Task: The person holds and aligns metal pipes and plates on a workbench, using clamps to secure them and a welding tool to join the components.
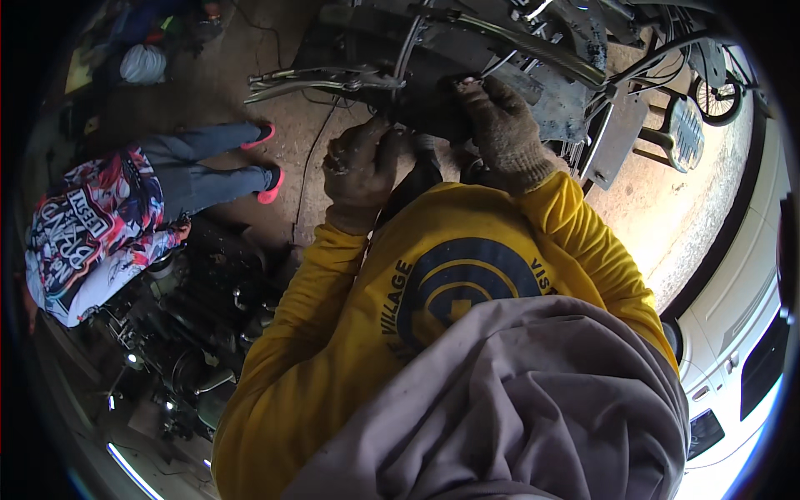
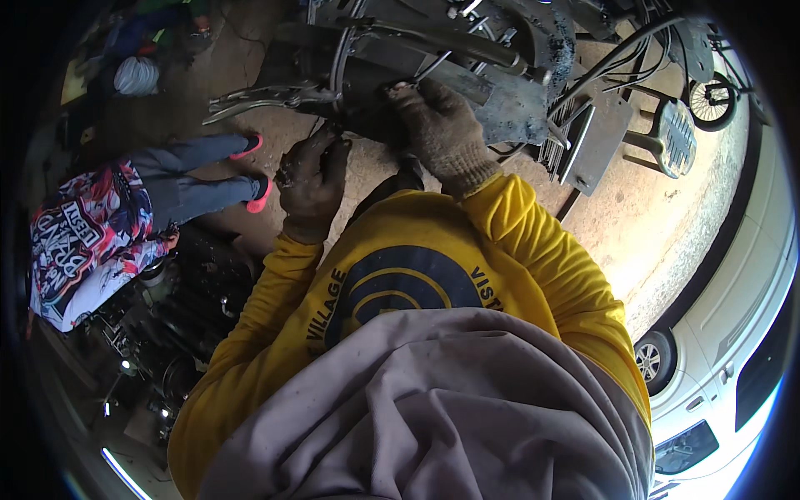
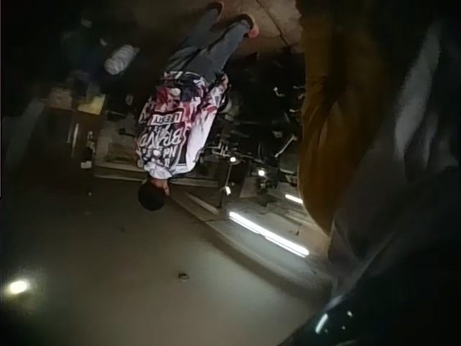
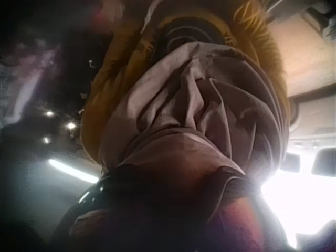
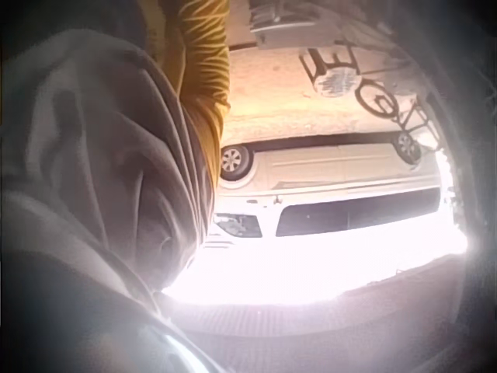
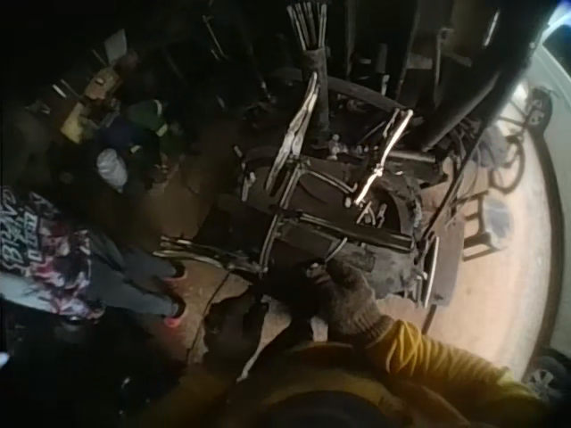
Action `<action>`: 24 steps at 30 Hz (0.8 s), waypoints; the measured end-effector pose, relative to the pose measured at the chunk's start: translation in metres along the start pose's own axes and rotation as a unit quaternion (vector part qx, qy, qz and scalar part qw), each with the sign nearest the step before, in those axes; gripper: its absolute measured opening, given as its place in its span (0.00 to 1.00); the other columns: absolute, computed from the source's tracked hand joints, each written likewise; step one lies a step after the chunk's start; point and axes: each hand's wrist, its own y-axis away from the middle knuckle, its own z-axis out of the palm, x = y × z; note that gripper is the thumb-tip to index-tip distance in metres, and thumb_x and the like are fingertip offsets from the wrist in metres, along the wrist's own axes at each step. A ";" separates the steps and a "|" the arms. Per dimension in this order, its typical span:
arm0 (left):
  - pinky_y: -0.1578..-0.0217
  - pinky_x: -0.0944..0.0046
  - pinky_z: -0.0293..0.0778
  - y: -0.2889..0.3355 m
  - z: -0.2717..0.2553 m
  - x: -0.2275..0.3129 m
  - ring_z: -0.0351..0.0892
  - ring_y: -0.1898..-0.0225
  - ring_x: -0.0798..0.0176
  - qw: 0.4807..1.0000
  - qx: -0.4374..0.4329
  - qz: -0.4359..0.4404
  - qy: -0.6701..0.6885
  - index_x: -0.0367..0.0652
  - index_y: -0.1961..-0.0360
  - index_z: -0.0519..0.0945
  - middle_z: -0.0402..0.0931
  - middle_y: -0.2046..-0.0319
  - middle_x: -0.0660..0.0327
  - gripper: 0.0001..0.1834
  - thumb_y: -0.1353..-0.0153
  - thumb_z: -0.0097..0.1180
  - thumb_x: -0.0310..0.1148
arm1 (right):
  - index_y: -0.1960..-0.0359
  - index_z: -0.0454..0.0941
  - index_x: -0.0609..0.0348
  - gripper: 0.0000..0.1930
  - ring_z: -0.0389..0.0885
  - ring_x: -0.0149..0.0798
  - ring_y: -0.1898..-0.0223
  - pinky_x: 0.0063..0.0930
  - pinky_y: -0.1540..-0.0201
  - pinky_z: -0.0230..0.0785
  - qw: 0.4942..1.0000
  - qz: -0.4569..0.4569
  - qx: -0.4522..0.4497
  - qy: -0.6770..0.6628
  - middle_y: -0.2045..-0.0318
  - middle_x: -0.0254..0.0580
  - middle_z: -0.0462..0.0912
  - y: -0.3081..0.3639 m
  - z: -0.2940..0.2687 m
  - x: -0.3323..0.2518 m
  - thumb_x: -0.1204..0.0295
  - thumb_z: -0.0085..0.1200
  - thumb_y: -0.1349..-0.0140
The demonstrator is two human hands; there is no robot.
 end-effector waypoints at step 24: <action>0.65 0.57 0.82 -0.011 0.032 -0.058 0.86 0.65 0.54 0.968 -0.037 -0.048 0.245 0.45 0.52 0.86 0.86 0.61 0.56 0.15 0.40 0.69 0.32 | 0.45 0.82 0.59 0.16 0.76 0.21 0.72 0.17 0.71 0.68 0.989 -0.145 0.022 -0.006 0.61 0.33 0.86 0.001 0.040 0.022 0.63 0.48 0.21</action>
